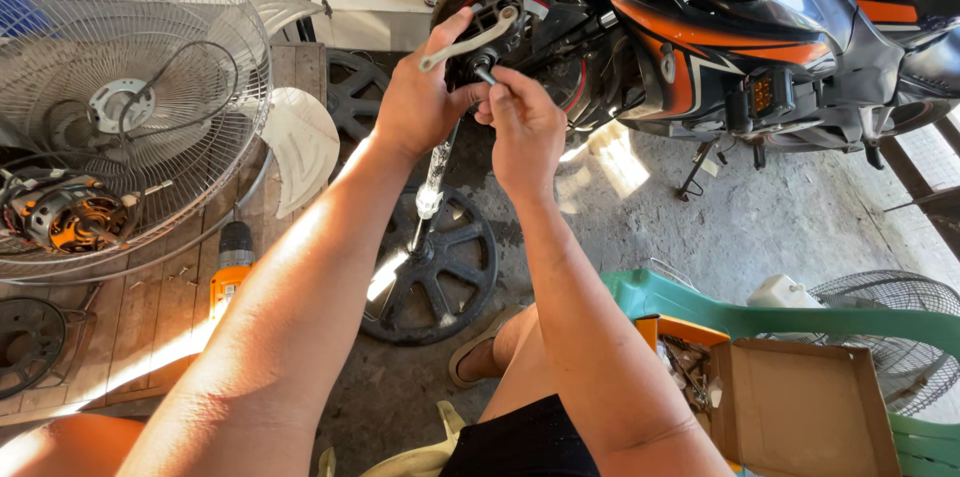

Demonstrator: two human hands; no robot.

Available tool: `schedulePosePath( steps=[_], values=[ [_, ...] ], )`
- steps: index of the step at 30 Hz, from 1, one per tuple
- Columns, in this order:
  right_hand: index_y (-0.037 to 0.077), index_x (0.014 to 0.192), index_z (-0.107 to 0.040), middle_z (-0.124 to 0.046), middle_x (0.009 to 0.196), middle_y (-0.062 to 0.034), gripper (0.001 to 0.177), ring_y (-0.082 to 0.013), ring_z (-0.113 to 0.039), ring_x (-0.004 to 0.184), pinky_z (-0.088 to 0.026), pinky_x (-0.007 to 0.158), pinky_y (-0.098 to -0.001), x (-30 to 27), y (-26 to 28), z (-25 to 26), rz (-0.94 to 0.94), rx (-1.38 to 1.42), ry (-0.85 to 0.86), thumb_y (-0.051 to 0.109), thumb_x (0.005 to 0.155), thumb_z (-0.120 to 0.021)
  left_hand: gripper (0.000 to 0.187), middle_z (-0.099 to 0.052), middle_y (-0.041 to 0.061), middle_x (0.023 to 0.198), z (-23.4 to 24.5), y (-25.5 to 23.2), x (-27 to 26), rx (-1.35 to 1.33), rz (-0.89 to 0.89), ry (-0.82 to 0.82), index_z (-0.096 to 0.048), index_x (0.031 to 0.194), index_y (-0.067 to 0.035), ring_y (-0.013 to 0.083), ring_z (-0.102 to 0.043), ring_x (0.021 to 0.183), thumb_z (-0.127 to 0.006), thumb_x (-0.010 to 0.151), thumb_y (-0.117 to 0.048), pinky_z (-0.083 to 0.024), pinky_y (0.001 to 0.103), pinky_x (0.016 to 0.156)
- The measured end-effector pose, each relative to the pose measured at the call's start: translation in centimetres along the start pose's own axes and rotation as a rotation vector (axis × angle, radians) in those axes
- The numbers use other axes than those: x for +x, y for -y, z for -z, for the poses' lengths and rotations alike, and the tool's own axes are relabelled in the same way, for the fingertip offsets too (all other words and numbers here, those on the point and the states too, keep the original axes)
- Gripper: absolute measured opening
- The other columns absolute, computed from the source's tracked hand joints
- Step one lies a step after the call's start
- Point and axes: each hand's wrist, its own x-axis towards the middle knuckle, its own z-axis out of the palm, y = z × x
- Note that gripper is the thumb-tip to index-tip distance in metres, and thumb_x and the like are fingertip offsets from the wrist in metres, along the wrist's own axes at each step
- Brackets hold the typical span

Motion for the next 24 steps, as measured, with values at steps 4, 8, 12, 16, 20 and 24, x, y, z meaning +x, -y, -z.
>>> schedulePosePath(
  steps=[4,8,12,16,20,24],
  values=[
    [-0.002,0.124,-0.071,-0.076,0.09,-0.0042,0.027,-0.0075,-0.068,0.081,-0.057,0.075,-0.0237,-1.0,0.3,-0.5,0.062,-0.202,-0.035,0.009,0.1,-0.068,0.086,-0.07,0.02,0.13,-0.5,0.5,-0.5,-0.037,-0.056,-0.096,-0.04,0.154,-0.015,0.0405,-0.069,0.118,-0.093,0.087,-0.025,-0.058,0.042,0.094],
    [0.001,0.121,-0.073,-0.079,0.1,-0.0046,0.026,-0.0073,-0.071,0.086,-0.058,0.077,-0.0235,-1.0,0.4,-0.1,0.103,-0.279,-0.051,0.009,0.096,-0.073,0.087,-0.071,0.019,0.13,-0.7,0.8,-0.6,-0.03,-0.024,-0.08,-0.04,0.153,-0.014,0.0401,-0.068,0.118,-0.093,0.085,-0.027,-0.058,0.042,0.093],
    [0.002,0.118,-0.076,-0.078,0.098,-0.0059,0.024,-0.0071,-0.069,0.084,-0.057,0.075,-0.0234,-0.7,0.6,0.4,0.039,-0.264,-0.072,0.008,0.095,-0.077,0.089,-0.07,0.021,0.131,-0.6,0.5,-0.4,-0.008,-0.124,-0.109,-0.039,0.154,-0.016,0.0427,-0.066,0.117,-0.094,0.085,-0.025,-0.058,0.042,0.094],
    [0.002,0.116,-0.076,-0.079,0.097,-0.005,0.023,-0.0067,-0.071,0.084,-0.057,0.076,-0.0224,-0.4,0.2,0.0,0.112,-0.284,-0.052,0.007,0.094,-0.078,0.089,-0.073,0.019,0.122,-0.4,0.4,-0.3,-0.014,0.048,-0.023,-0.038,0.156,-0.02,0.0416,-0.069,0.113,-0.091,0.085,-0.021,-0.057,0.043,0.09],
    [0.001,0.111,-0.077,-0.079,0.093,-0.0046,0.02,-0.0061,-0.071,0.08,-0.057,0.074,-0.0219,-0.2,0.0,-0.3,0.151,-0.309,-0.074,0.006,0.092,-0.079,0.09,-0.072,0.019,0.124,-0.3,0.3,-0.3,-0.023,-0.002,-0.053,-0.037,0.155,-0.021,0.0433,-0.067,0.115,-0.093,0.084,-0.02,-0.057,0.043,0.09],
    [0.0,0.109,-0.076,-0.078,0.092,-0.0051,0.019,-0.005,-0.071,0.083,-0.058,0.076,-0.0221,0.0,0.2,-0.5,0.081,-0.181,-0.094,0.008,0.092,-0.08,0.091,-0.072,0.02,0.117,-0.3,0.2,-0.3,0.026,0.086,-0.005,-0.038,0.155,-0.022,0.0434,-0.068,0.106,-0.093,0.082,-0.02,-0.056,0.045,0.088]
  ],
)
